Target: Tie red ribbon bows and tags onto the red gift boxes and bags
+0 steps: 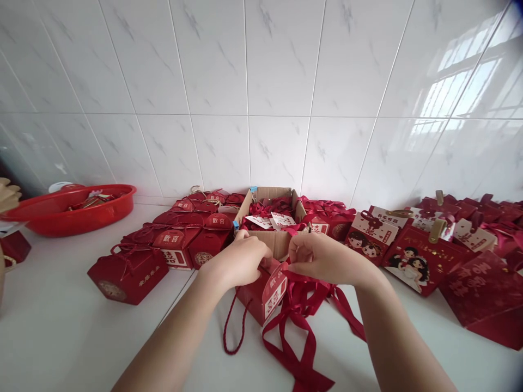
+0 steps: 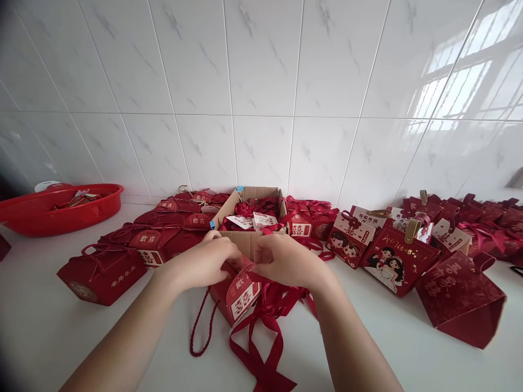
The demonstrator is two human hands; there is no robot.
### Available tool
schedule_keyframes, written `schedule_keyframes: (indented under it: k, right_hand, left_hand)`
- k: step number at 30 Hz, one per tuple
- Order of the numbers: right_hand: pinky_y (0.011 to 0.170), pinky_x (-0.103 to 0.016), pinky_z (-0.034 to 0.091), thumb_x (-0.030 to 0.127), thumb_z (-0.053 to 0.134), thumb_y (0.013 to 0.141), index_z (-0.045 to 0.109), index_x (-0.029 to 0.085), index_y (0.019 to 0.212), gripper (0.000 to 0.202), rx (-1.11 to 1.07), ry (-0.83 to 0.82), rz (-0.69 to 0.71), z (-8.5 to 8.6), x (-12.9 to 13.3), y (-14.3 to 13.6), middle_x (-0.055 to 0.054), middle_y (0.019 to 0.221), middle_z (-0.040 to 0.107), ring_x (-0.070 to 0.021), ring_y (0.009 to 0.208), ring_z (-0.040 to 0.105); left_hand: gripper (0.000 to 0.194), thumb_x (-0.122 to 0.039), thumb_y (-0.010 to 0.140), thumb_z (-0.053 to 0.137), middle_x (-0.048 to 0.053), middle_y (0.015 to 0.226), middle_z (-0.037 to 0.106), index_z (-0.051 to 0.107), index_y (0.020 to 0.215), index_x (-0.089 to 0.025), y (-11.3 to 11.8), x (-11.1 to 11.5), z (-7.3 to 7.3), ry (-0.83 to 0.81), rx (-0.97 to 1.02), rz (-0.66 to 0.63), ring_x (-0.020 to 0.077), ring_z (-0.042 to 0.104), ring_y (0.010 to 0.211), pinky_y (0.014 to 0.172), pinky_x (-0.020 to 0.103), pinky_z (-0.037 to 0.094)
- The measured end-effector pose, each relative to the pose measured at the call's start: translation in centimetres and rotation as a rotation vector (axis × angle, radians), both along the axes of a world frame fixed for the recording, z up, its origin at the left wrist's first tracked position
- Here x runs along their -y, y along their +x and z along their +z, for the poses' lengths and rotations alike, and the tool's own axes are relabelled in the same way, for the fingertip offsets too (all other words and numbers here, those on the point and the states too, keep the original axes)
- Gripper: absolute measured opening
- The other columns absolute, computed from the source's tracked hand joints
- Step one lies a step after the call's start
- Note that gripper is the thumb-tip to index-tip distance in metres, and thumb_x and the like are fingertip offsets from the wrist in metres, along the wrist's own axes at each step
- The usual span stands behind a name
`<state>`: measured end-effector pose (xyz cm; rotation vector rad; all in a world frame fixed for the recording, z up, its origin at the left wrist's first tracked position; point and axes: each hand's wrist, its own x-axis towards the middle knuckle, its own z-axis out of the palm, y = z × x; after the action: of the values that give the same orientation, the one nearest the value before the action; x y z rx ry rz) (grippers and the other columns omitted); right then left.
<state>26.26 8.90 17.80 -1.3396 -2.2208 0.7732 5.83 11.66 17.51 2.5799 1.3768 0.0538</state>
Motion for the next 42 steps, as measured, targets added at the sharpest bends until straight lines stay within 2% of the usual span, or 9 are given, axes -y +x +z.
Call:
schedule_keyframes:
  k: [4, 13, 18, 21, 27, 31, 34, 37, 42]
  right_hand:
    - [0.05, -0.024, 0.036, 0.024, 0.063, 0.071, 0.056, 0.02, 0.073, 0.008, 0.051, -0.01, -0.054, -0.6, -0.6, -0.5, 0.001, 0.07, 0.062, -0.0129, 0.061, 0.053]
    - [0.048, -0.024, 0.033, 0.027, 0.065, 0.069, 0.054, 0.02, 0.069, 0.013, 0.052, -0.026, -0.064, -1.4, -1.3, -0.8, 0.002, 0.065, 0.061, -0.0128, 0.059, 0.053]
    - [0.048, -0.023, 0.033, 0.026, 0.064, 0.069, 0.053, 0.02, 0.071, 0.012, 0.025, -0.051, -0.069, -1.3, -1.3, -0.9, 0.003, 0.065, 0.058, -0.0117, 0.058, 0.052]
    - [0.048, -0.022, 0.033, 0.025, 0.064, 0.069, 0.053, 0.02, 0.07, 0.012, 0.026, -0.034, -0.064, -1.5, -1.4, -1.1, 0.004, 0.066, 0.057, -0.0107, 0.058, 0.05]
    - [0.046, -0.022, 0.029, 0.022, 0.064, 0.068, 0.05, 0.02, 0.067, 0.015, 0.014, -0.006, -0.036, -1.8, -1.8, -1.7, 0.005, 0.061, 0.052, -0.0091, 0.054, 0.044]
    - [0.046, -0.023, 0.027, 0.017, 0.062, 0.068, 0.052, 0.02, 0.069, 0.01, -0.012, -0.003, -0.012, -2.0, -1.8, -1.8, 0.006, 0.06, 0.051, -0.0085, 0.054, 0.042]
    - [0.046, -0.023, 0.027, 0.016, 0.06, 0.068, 0.052, 0.02, 0.069, 0.009, -0.026, -0.024, -0.017, -2.2, -1.8, -2.0, 0.007, 0.059, 0.051, -0.0083, 0.053, 0.042]
    - [0.047, -0.022, 0.031, 0.017, 0.06, 0.068, 0.053, 0.02, 0.07, 0.008, -0.041, -0.048, -0.033, -2.3, -1.8, -2.2, 0.006, 0.061, 0.055, -0.0092, 0.055, 0.046]
    - [0.05, -0.023, 0.033, 0.019, 0.062, 0.069, 0.053, 0.021, 0.075, 0.011, -0.052, 0.009, -0.096, -2.3, -1.7, -2.5, 0.004, 0.07, 0.061, -0.0113, 0.06, 0.052]
  left_hand:
    - [0.029, -0.01, 0.067, 0.059, 0.007, 0.074, 0.066, 0.073, 0.086, -0.026, 0.4, -0.5, -0.4, -0.084, -0.03, 0.026, 0.0302, 0.053, 0.104, 0.07, 0.03, 0.044]
    - [0.033, -0.01, 0.068, 0.057, 0.007, 0.084, 0.066, 0.071, 0.092, -0.027, 0.3, -0.4, 0.0, -0.116, -0.043, 0.048, 0.0295, 0.055, 0.108, 0.064, 0.025, 0.045]
    - [0.038, -0.009, 0.066, 0.056, 0.008, 0.095, 0.065, 0.07, 0.096, -0.027, 0.0, -0.3, 0.4, -0.136, -0.059, 0.078, 0.0267, 0.061, 0.097, 0.06, 0.025, 0.047]
    - [0.039, -0.009, 0.064, 0.056, 0.008, 0.097, 0.065, 0.069, 0.096, -0.026, 0.0, -0.2, 0.5, -0.136, -0.069, 0.082, 0.0263, 0.062, 0.092, 0.06, 0.027, 0.047]
    - [0.033, -0.009, 0.064, 0.059, 0.007, 0.091, 0.067, 0.067, 0.093, -0.024, 0.2, -0.1, 0.5, -0.088, -0.067, 0.024, 0.0292, 0.057, 0.105, 0.065, 0.026, 0.046]
    - [0.029, -0.011, 0.066, 0.057, 0.005, 0.089, 0.068, 0.065, 0.091, -0.023, 0.0, -0.2, 0.4, -0.097, -0.079, 0.0, 0.0238, 0.064, 0.082, 0.055, 0.025, 0.042]
    - [0.028, -0.023, 0.07, 0.06, 0.005, 0.095, 0.067, 0.063, 0.098, -0.024, -0.3, 0.0, 0.4, -0.118, -0.087, -0.01, 0.0198, 0.063, 0.067, 0.048, 0.025, 0.038]
    - [0.028, -0.032, 0.072, 0.06, 0.005, 0.097, 0.066, 0.061, 0.099, -0.023, -0.5, 0.2, 0.6, -0.125, -0.096, -0.008, 0.0191, 0.062, 0.065, 0.047, 0.026, 0.037]
    - [0.019, -0.031, 0.079, 0.052, 0.005, 0.095, 0.065, 0.06, 0.092, -0.022, -0.7, 0.0, 0.7, -0.149, -0.098, -0.023, 0.0182, 0.062, 0.067, 0.05, 0.025, 0.038]
